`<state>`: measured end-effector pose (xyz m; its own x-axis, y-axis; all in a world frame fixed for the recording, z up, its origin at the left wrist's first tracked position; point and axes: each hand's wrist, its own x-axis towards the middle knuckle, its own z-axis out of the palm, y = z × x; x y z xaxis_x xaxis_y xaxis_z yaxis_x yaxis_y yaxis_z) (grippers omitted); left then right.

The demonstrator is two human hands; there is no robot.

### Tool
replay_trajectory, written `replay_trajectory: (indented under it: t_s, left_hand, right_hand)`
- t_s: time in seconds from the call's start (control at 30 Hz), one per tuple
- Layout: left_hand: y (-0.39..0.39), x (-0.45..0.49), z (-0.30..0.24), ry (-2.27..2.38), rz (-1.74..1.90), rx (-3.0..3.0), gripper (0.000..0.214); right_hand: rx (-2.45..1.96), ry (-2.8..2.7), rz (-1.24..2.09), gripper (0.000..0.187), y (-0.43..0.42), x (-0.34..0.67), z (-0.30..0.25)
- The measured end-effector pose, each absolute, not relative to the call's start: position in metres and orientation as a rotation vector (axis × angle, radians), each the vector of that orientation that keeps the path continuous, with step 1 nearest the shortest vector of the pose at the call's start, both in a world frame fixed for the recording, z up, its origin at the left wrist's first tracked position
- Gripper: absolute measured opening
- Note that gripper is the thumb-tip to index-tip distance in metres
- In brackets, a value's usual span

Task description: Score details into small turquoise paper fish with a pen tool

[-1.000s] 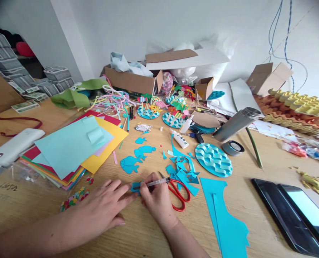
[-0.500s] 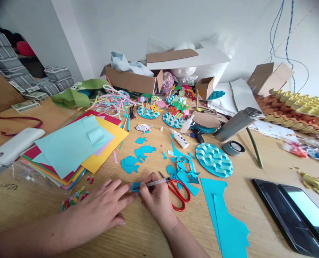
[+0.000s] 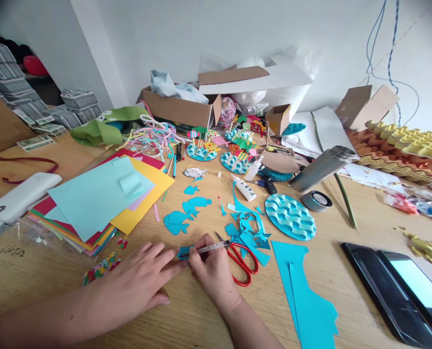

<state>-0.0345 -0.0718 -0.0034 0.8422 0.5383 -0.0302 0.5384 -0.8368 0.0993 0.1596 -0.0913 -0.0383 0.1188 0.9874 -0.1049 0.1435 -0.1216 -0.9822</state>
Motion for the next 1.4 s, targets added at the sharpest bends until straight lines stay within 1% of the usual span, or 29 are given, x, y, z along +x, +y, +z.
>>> replay_trajectory:
  t_s: [0.37, 0.53, 0.63, 0.8, 1.03, 1.4]
  left_hand:
    - [-0.073, -0.036, -0.007, 0.85, 0.019, 2.925, 0.045]
    - [-0.074, -0.037, -0.013, 0.858, 0.039, 2.929, 0.052]
    - [-0.074, -0.037, -0.015, 0.848, 0.018, 2.91, 0.056]
    - [-0.072, -0.036, -0.013, 0.849, -0.005, 2.908, 0.055]
    - [-0.074, -0.036, -0.011, 0.855, -0.004, 2.93, 0.053]
    - [-0.072, -0.035, -0.01, 0.862, 0.006, 2.904, 0.055]
  right_hand:
    - [-1.432, -1.215, 1.112, 0.023, -0.091, 0.16, -0.038]
    - [-1.38, -1.099, 1.152, 0.027, -0.091, 0.161, -0.04]
    - [-1.366, -1.03, 1.086, 0.029, -0.091, 0.162, -0.04]
    - [-1.383, -1.034, 0.941, 0.028, -0.092, 0.161, -0.04]
    - [-1.431, -1.059, 1.084, 0.026, -0.089, 0.162, -0.043]
    - [-1.477, -1.047, 1.123, 0.033, -0.086, 0.16, -0.04]
